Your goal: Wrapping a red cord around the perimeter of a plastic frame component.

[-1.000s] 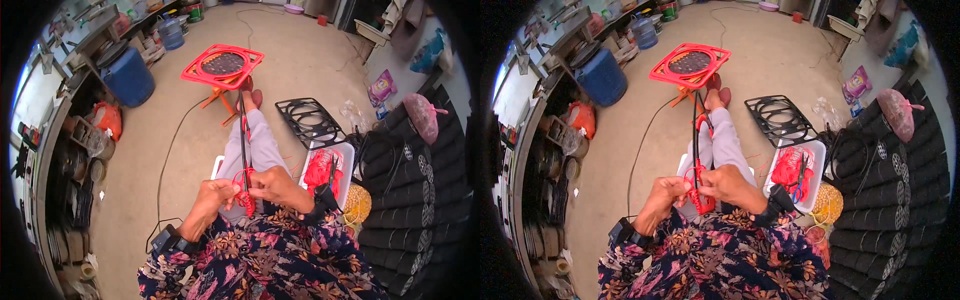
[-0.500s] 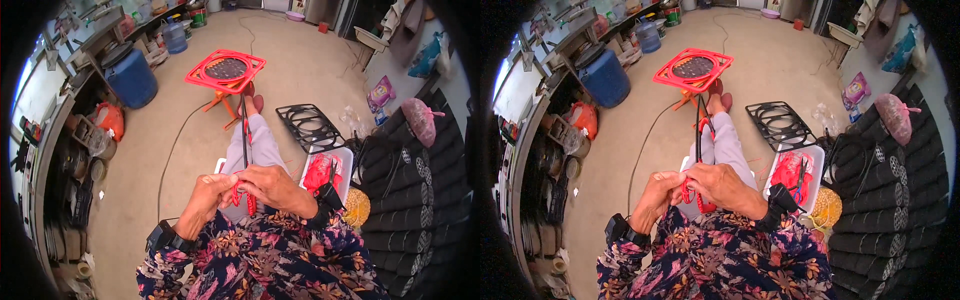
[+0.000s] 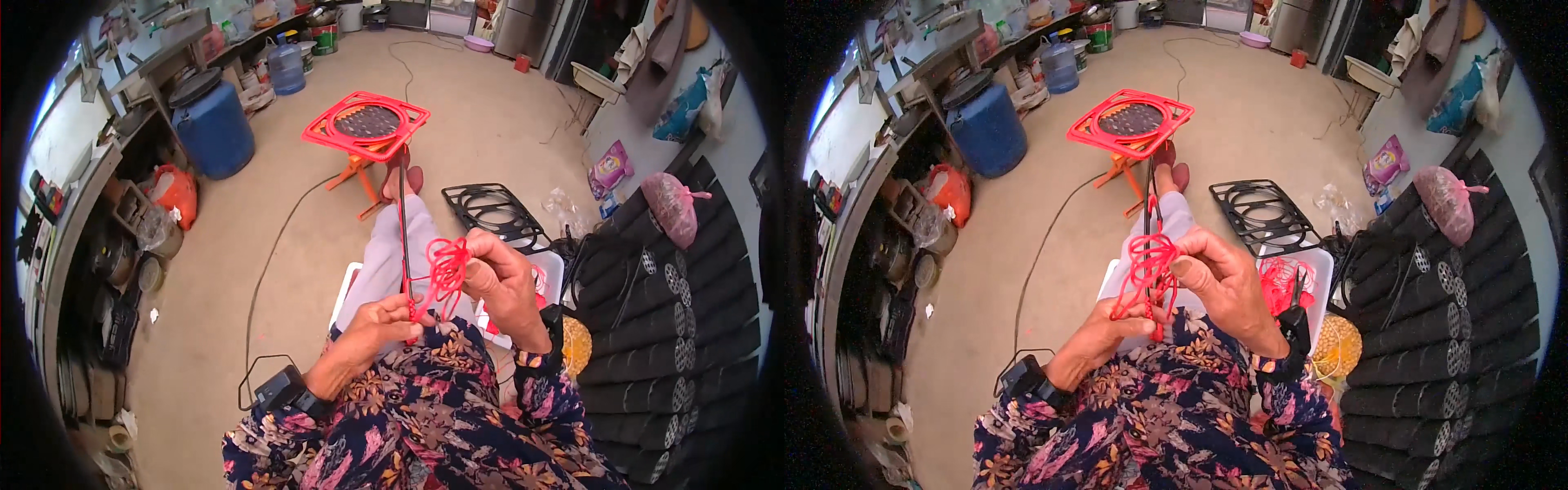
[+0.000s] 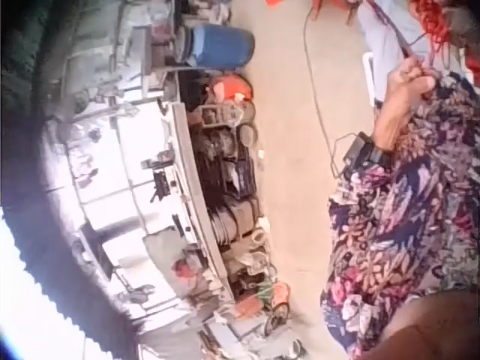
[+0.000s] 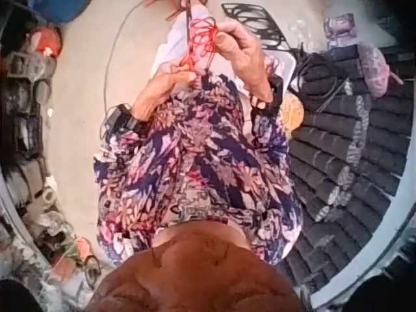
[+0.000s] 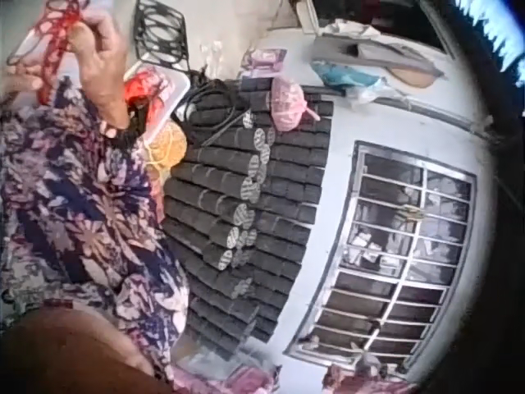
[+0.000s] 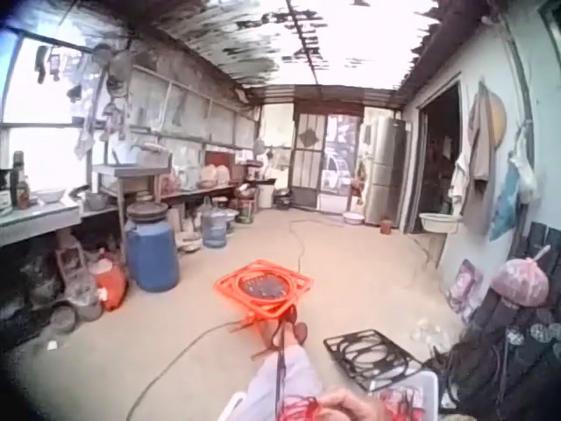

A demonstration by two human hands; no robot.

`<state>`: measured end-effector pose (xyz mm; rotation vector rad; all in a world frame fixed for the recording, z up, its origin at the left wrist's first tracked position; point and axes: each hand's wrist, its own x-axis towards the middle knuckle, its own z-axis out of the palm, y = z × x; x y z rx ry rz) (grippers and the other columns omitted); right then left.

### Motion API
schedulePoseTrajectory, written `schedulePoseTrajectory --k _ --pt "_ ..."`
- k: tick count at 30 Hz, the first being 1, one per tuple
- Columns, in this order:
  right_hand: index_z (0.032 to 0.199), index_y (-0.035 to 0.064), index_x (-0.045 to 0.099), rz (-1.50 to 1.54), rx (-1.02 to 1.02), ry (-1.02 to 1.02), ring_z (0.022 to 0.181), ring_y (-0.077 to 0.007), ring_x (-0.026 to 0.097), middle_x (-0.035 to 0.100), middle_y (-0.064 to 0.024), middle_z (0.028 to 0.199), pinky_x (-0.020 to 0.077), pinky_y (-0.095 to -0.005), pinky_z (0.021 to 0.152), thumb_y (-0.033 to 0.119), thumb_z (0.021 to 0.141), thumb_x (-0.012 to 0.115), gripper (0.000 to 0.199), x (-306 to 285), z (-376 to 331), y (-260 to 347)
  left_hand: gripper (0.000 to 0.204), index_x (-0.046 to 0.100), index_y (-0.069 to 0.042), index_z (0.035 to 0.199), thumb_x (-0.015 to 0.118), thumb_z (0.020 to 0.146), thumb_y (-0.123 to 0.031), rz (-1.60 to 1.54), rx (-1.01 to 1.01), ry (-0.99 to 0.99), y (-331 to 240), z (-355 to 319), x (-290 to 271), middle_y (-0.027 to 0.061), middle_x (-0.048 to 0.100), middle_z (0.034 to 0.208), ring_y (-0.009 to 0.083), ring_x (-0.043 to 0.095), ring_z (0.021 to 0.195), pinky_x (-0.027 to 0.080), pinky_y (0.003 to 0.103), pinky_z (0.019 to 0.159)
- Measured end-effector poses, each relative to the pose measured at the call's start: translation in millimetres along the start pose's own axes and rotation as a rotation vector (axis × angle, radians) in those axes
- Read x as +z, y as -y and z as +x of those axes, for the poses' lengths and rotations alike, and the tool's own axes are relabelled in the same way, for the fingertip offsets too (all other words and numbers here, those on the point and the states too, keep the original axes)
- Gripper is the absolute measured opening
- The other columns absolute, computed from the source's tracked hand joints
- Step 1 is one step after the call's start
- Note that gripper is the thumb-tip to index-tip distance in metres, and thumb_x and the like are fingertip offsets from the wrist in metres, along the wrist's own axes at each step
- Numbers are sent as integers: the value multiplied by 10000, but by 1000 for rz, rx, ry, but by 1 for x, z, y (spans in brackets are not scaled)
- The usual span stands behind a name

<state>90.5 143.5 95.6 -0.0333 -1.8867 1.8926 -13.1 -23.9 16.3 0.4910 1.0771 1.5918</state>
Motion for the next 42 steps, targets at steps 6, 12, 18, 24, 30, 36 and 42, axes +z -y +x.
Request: schedulePoseTrajectory --k 6,12,18,24,30,36,42 --pt "954 18 566 -147 10 -34 685 -60 518 552 -20 865 435 -219 553 187 953 556 168 -2 -13 5 471 493 35 1264 669 828 11 -9 75 -116 12 4 13 29 654 902 73 585 739 470 187 673" --pt "921 -5 556 48 32 19 617 -130 522 556 -54 717 438 -287 559 152 937 565 158 12 -40 18 563 393 104 1306 679 832 -1 -26 139 -151 15 7 8 28 629 814 78 586 733 473 202 679" --pt "954 -3 623 48 -12 273 715 -110 586 638 -24 805 460 -262 647 197 929 607 203 30 -40 22 577 388 113 1292 696 817 -2 -67 111 -112 11 4 6 2 576 761 81 556 701 464 208 656" --pt "959 3 622 82 95 -26 599 -8 499 600 5 714 366 -181 497 153 925 612 154 17 -2 28 644 453 1 1319 767 771 -124 243 280 -222 2 9 -4 -4 534 957 79 519 855 428 231 759" --pt "872 5 658 -523 90 8 527 -32 451 534 1 575 358 -230 465 165 876 660 160 -2 27 -21 371 570 29 1183 644 874 -163 105 388 -457 -11 20 -34 81 600 1090 127 565 912 464 266 816" --pt "854 48 678 -591 110 209 493 -145 554 599 -92 589 405 -306 481 209 855 665 162 10 34 -46 288 634 49 1093 600 914 -174 219 489 -328 -35 24 -20 87 627 961 126 574 837 460 259 728" --pt "868 42 657 -525 234 242 497 -100 547 609 -66 581 400 -276 465 212 871 653 170 0 35 -50 151 683 45 981 627 865 -34 239 334 -236 -38 27 -33 54 599 767 116 557 640 459 248 601"
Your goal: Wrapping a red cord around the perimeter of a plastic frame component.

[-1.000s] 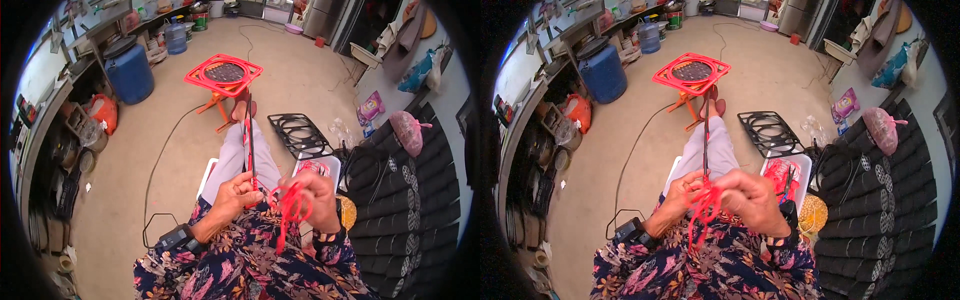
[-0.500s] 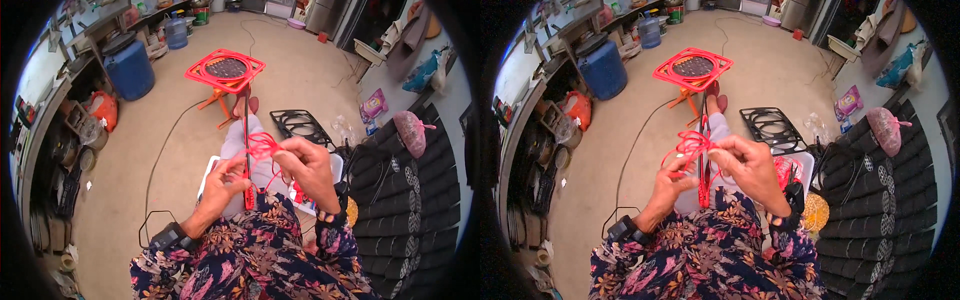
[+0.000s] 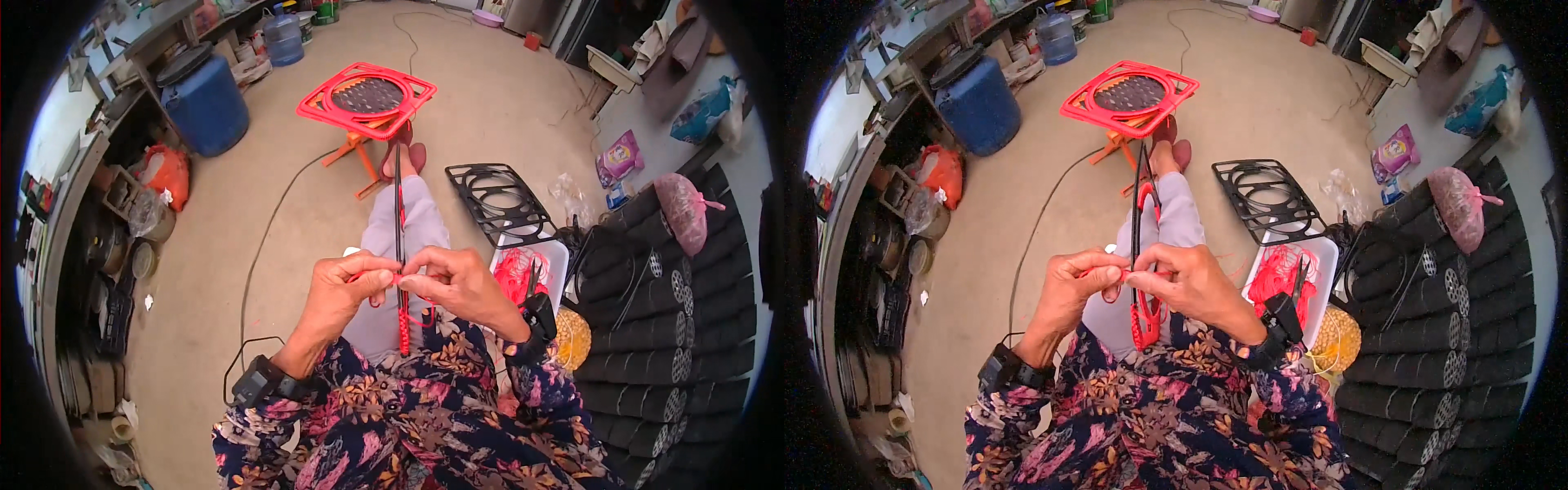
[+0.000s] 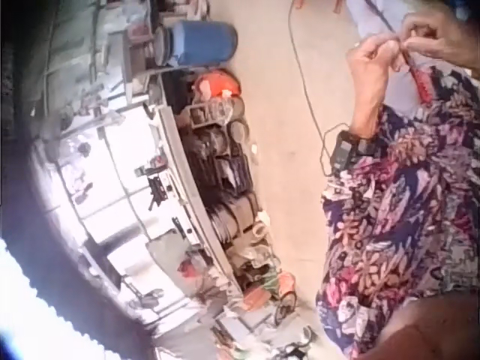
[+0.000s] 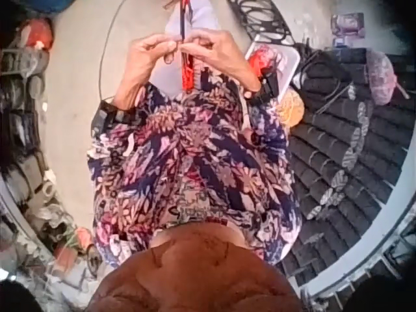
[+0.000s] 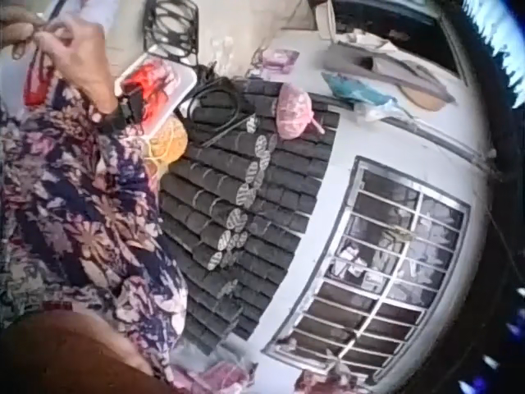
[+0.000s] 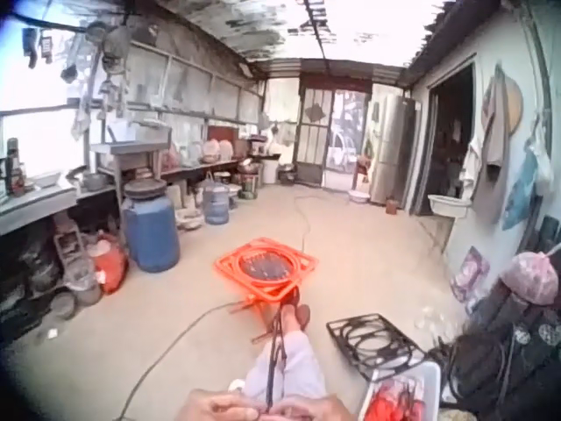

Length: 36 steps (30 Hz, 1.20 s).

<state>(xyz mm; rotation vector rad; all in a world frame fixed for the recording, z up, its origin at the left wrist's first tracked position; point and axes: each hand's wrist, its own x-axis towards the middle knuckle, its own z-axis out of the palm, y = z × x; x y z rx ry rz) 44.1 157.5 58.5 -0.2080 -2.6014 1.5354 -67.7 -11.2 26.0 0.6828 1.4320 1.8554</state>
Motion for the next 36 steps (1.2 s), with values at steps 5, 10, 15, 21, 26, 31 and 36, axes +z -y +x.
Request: schedulePoseTrajectory --k 5,10,15,21,26,31,36 --pt "1008 23 599 620 257 150 568 -73 564 618 -20 748 368 -213 436 183 881 650 211 -5 -10 -30 137 669 50 931 675 826 -39 -52 -78 -118 4 -3 -21 68 620 781 123 560 642 454 251 610" --pt "1215 39 489 901 259 -69 685 -76 577 592 -61 1006 373 -195 443 176 863 668 418 12 -17 -35 142 655 40 929 679 830 -58 -184 -36 -161 -7 -3 -16 79 625 807 137 559 647 452 263 630" --pt "1308 37 407 832 287 -38 745 -75 581 594 -86 1046 399 -193 477 180 843 686 561 13 -19 -39 141 645 41 945 666 840 -52 -211 80 -160 -24 0 -8 82 611 807 142 556 663 454 279 643" --pt "1327 22 373 887 297 98 613 -71 550 613 -48 849 368 -175 483 141 874 636 538 10 -26 -17 118 637 33 939 657 838 -26 -172 192 -195 -25 3 -1 60 610 814 129 559 670 460 265 650" --pt "1181 11 541 914 94 -114 551 -47 490 588 -17 730 370 -173 490 121 902 592 304 -1 -29 -33 82 635 16 906 663 830 8 195 82 -331 29 -11 -12 26 642 814 86 589 721 484 217 680" --pt "929 3 674 275 277 -122 558 5 446 592 60 670 349 -175 495 141 839 678 164 20 -37 -44 68 619 17 892 643 831 35 -79 -105 -205 47 -19 26 46 653 812 93 601 713 494 213 677" --pt "1032 18 662 269 271 -118 598 0 482 553 71 694 357 -178 491 121 866 663 195 28 -38 -25 58 620 29 900 624 842 32 -238 -253 -245 57 -18 34 55 651 808 96 597 692 486 217 650"
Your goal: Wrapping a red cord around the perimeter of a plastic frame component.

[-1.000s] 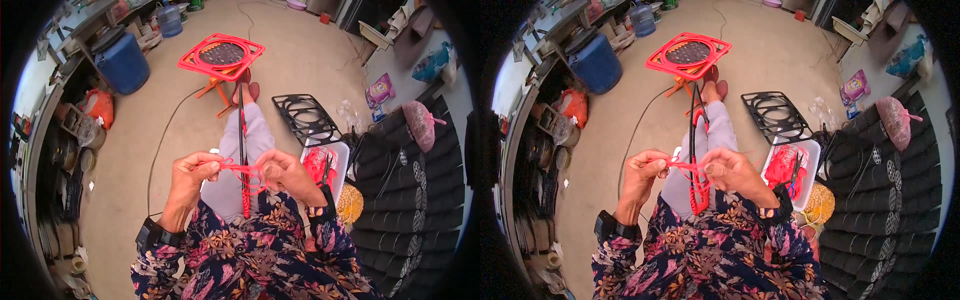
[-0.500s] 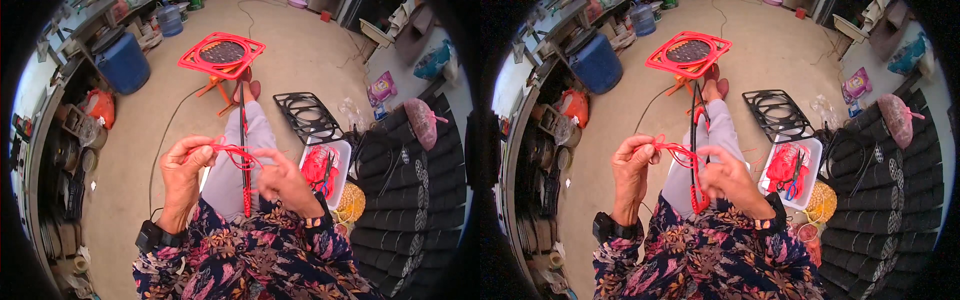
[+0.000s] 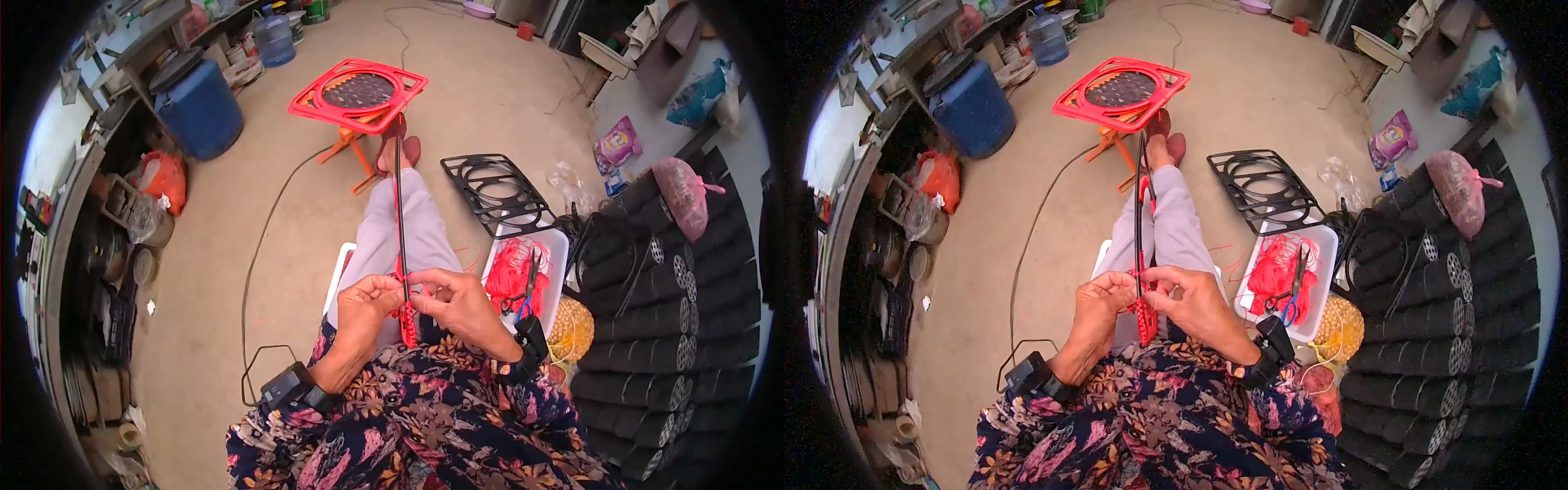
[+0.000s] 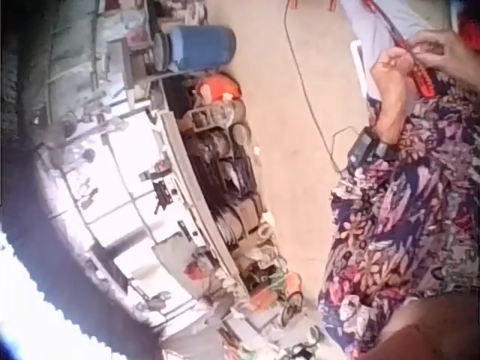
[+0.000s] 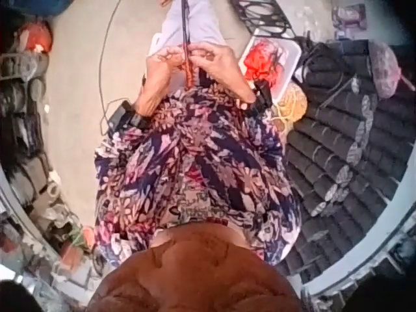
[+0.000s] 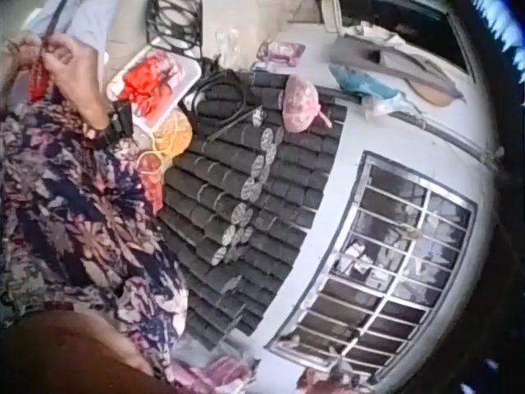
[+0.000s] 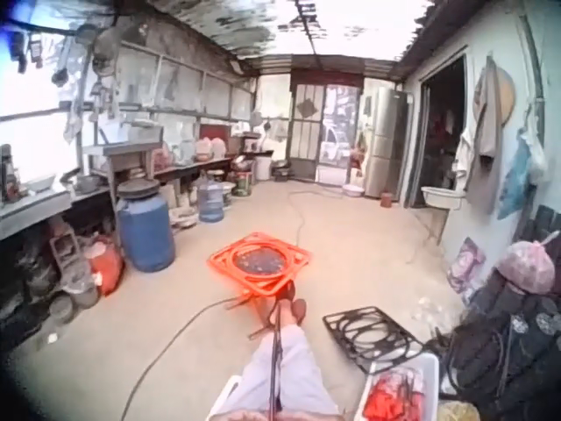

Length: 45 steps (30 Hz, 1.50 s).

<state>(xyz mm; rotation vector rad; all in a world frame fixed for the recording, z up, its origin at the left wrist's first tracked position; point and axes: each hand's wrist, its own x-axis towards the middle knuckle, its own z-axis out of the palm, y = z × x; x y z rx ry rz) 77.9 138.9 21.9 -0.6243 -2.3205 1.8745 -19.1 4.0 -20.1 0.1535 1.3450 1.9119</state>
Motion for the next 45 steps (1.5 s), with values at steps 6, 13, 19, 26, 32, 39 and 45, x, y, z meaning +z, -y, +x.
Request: schedulePoseTrajectory --k 6,13,19,26,32,39,45 --pt "1003 -38 634 -357 -498 -109 583 -156 558 632 -83 748 434 -315 543 83 829 666 214 0 5 -13 70 633 32 909 580 869 8 -114 -75 -4 -3 -4 3 61 655 845 100 593 744 480 241 699" --pt "866 -3 625 -387 -440 -137 748 -297 601 594 -146 868 466 -357 662 103 825 653 116 -19 -1 18 149 651 16 986 583 855 -1 -26 53 31 -13 -13 -2 69 662 955 126 602 855 469 261 786" --pt "950 2 594 -134 -616 -152 764 -97 559 594 -76 981 433 -237 615 108 904 595 115 -30 -1 28 277 628 27 1081 676 827 -74 53 -73 193 -14 -28 -5 78 673 969 139 606 835 461 270 815" --pt "964 19 529 50 -287 173 674 -81 522 585 -43 823 423 -234 599 207 976 511 189 -12 -40 80 251 607 24 1096 649 853 -22 -90 -67 325 -15 -35 9 62 677 897 91 620 727 503 216 650" --pt "929 24 516 -112 -743 349 641 -228 561 557 -104 755 422 -320 585 189 942 560 172 25 -55 78 358 525 45 1190 638 851 22 -78 -149 266 -10 -29 -1 67 649 884 111 618 742 517 228 662" --pt "906 1 534 -113 -759 252 654 -218 590 599 -110 810 456 -310 596 141 914 601 155 9 -41 98 460 555 31 1182 718 780 -119 55 245 125 -17 -27 -7 23 573 965 106 526 859 431 259 799" --pt "891 -1 562 -113 -641 147 665 -197 565 560 -100 732 448 -310 614 65 876 618 87 -19 -29 115 109 664 7 874 694 798 -65 330 538 83 -21 -11 -8 23 577 859 105 505 770 405 232 709"
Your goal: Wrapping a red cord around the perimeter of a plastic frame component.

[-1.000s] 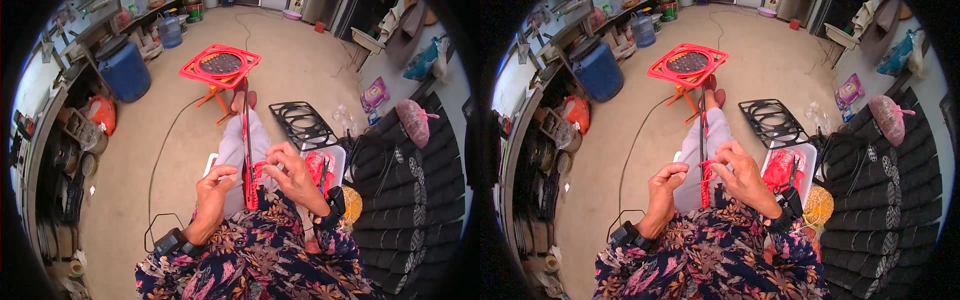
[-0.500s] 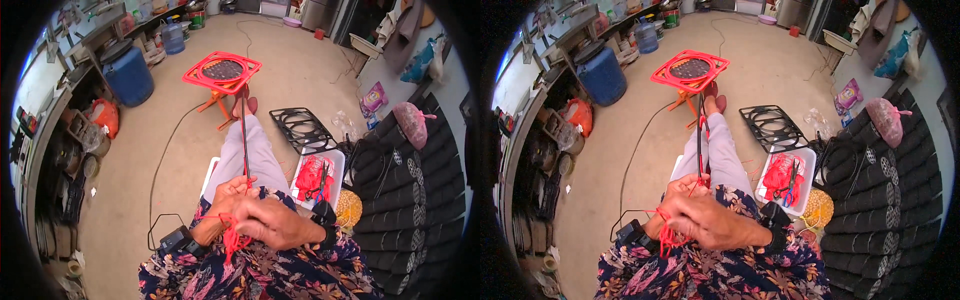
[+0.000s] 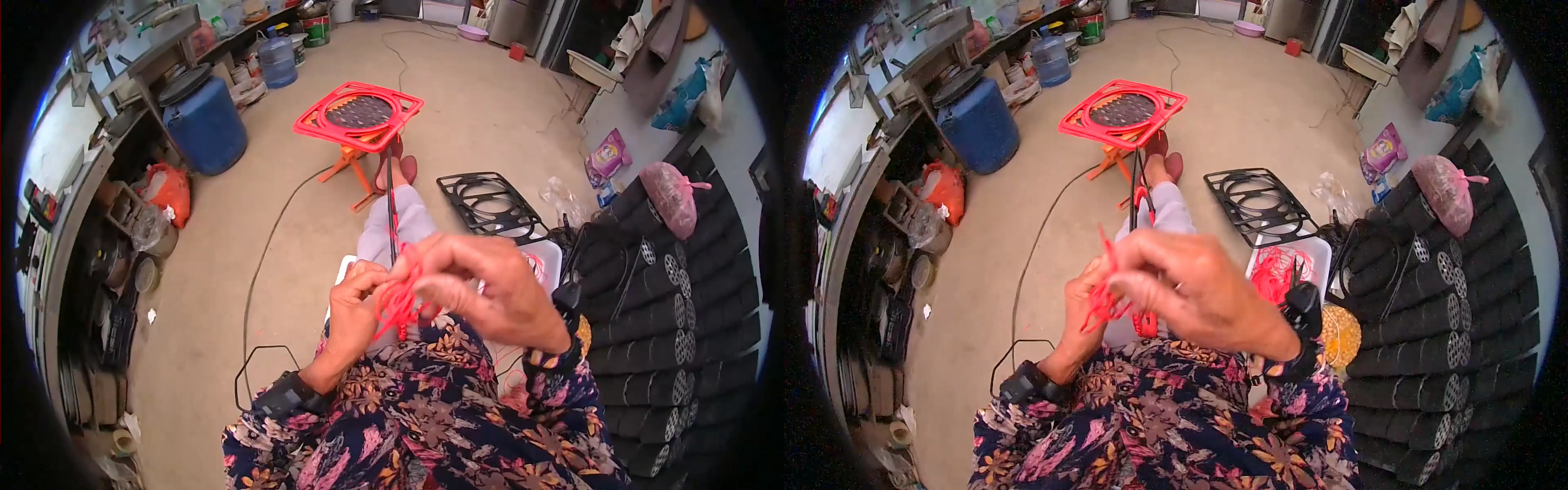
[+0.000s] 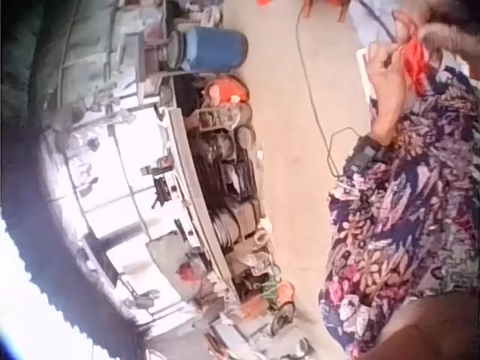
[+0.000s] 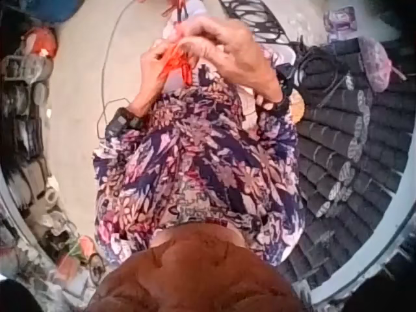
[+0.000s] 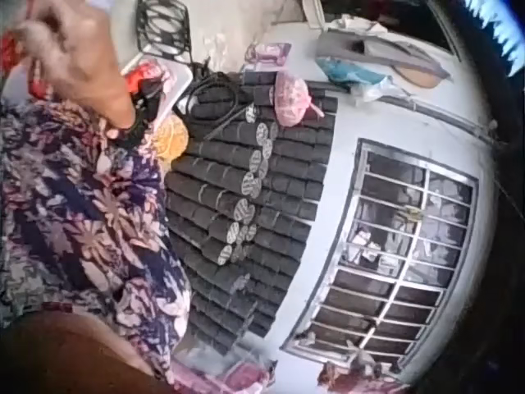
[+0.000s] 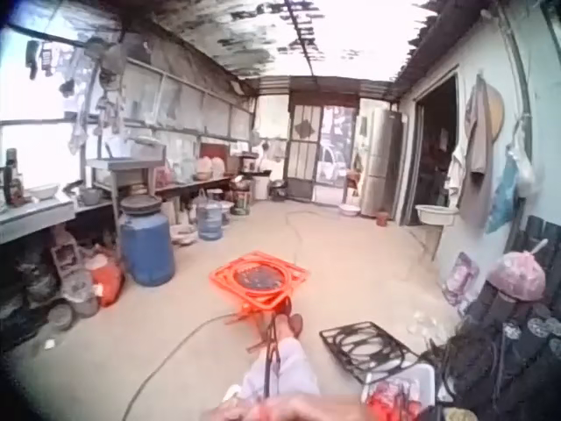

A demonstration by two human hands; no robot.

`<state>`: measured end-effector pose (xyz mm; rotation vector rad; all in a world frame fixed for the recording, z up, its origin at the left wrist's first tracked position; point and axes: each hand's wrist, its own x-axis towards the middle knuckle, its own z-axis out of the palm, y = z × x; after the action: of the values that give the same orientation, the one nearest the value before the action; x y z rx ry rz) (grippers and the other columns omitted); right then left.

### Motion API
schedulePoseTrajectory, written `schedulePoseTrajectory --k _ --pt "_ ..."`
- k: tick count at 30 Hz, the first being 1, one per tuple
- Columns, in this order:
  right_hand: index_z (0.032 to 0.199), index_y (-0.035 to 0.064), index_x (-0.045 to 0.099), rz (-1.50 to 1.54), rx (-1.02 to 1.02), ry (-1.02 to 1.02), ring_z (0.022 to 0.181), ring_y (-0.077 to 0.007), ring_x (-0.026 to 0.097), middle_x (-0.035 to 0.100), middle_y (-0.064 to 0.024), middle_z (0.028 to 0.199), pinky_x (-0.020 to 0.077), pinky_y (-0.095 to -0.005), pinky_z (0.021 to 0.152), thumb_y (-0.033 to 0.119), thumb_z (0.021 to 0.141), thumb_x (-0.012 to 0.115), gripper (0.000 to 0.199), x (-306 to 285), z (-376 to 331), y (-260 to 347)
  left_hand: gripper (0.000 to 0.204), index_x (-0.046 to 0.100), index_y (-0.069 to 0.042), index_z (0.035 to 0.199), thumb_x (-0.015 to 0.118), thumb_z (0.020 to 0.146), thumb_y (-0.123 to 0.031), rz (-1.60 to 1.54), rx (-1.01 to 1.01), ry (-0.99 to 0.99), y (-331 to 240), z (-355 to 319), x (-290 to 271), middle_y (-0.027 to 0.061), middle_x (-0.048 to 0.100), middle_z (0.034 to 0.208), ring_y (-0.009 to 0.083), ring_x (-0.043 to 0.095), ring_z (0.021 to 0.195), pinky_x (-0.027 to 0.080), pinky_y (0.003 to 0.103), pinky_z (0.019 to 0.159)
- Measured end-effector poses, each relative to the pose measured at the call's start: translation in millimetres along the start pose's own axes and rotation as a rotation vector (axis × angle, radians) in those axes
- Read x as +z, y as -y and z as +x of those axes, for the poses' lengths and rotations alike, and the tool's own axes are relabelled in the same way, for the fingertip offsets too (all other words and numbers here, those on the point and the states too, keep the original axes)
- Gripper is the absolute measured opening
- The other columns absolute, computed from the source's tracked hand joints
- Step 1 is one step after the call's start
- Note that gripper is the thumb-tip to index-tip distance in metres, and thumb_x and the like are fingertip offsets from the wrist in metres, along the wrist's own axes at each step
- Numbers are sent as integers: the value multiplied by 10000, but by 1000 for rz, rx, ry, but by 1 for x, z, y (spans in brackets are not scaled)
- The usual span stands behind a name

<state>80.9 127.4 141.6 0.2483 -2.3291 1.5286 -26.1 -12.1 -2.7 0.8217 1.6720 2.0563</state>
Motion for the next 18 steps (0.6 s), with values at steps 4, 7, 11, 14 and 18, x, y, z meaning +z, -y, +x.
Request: schedulePoseTrajectory --k 4,7,11,14,18 --pt "837 -5 586 -251 122 -148 581 -187 582 587 -106 718 443 -326 532 90 851 640 111 -21 -3 -24 131 633 19 807 625 880 -90 -122 -177 -78 -7 6 -5 39 609 780 110 556 709 453 249 698" --pt "814 -12 583 -489 206 -70 539 -173 576 587 -86 661 432 -303 490 106 834 653 139 -27 -20 -78 187 616 13 799 605 904 -143 -207 -267 -97 -9 10 -5 65 635 756 134 585 669 483 267 694" --pt "832 -24 598 -378 246 -95 570 -67 554 604 -18 644 419 -219 496 90 832 674 138 -1 -28 -121 166 606 -3 788 579 909 -114 -314 -405 -129 -6 12 -8 68 638 769 134 590 687 483 269 682" --pt "841 -5 604 12 417 -85 640 -32 547 613 17 710 427 -205 542 67 848 663 94 27 -31 -135 148 606 -10 789 575 905 -97 -272 -469 -136 1 12 -9 62 639 773 126 587 694 478 264 682" --pt "903 -6 602 524 553 -92 671 -63 584 623 -7 742 470 -209 569 62 880 617 74 56 -29 -143 90 609 -19 815 593 888 -69 -146 -458 -127 9 7 -12 37 638 792 104 575 702 464 248 693"
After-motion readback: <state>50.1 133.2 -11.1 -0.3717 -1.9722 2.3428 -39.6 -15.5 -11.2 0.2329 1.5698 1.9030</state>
